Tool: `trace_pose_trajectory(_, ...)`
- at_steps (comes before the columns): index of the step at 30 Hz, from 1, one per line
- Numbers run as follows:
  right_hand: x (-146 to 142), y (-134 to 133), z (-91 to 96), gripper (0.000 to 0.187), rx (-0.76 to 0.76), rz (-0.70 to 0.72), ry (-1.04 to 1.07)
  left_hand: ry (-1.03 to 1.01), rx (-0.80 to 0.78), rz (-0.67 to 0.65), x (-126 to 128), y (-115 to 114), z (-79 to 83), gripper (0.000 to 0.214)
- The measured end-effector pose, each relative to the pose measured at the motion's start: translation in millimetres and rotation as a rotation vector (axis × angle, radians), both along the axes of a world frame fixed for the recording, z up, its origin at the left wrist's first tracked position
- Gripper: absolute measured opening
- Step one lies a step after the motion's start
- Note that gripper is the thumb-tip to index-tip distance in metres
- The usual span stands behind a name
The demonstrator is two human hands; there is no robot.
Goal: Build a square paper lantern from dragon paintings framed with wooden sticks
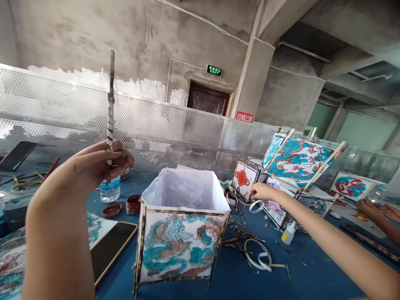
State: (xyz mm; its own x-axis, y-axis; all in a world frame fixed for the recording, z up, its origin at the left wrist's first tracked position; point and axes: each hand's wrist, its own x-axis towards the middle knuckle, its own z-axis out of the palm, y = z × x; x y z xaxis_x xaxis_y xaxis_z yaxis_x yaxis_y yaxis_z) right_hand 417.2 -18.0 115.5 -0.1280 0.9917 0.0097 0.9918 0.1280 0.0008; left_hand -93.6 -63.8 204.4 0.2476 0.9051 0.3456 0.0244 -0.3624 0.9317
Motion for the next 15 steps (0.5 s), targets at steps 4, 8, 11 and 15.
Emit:
trace_pose_trajectory(4, 6, 11, -12.9, 0.018, 0.0, -0.01, 0.091, -0.018, -0.027, -0.011, -2, 12, -2.9, 0.014)
trace_pose_trajectory(8, 9, 18, -23.4, 0.023, 0.018, 0.0, 0.233, -0.009, -0.016, -0.001, -11, 17, -6.8, 0.008)
trace_pose_trajectory(11, 11, 22, -29.0, 0.027, 0.03, 0.023, 0.366, 0.01, -0.01, 0.017, -15, 20, -7.7, 0.007)
trace_pose_trajectory(15, 11, 24, -34.4, 0.033, 0.017, 0.041, 0.55, -0.064, 0.049, 0.027, -18, 25, -10.6, 0.016)
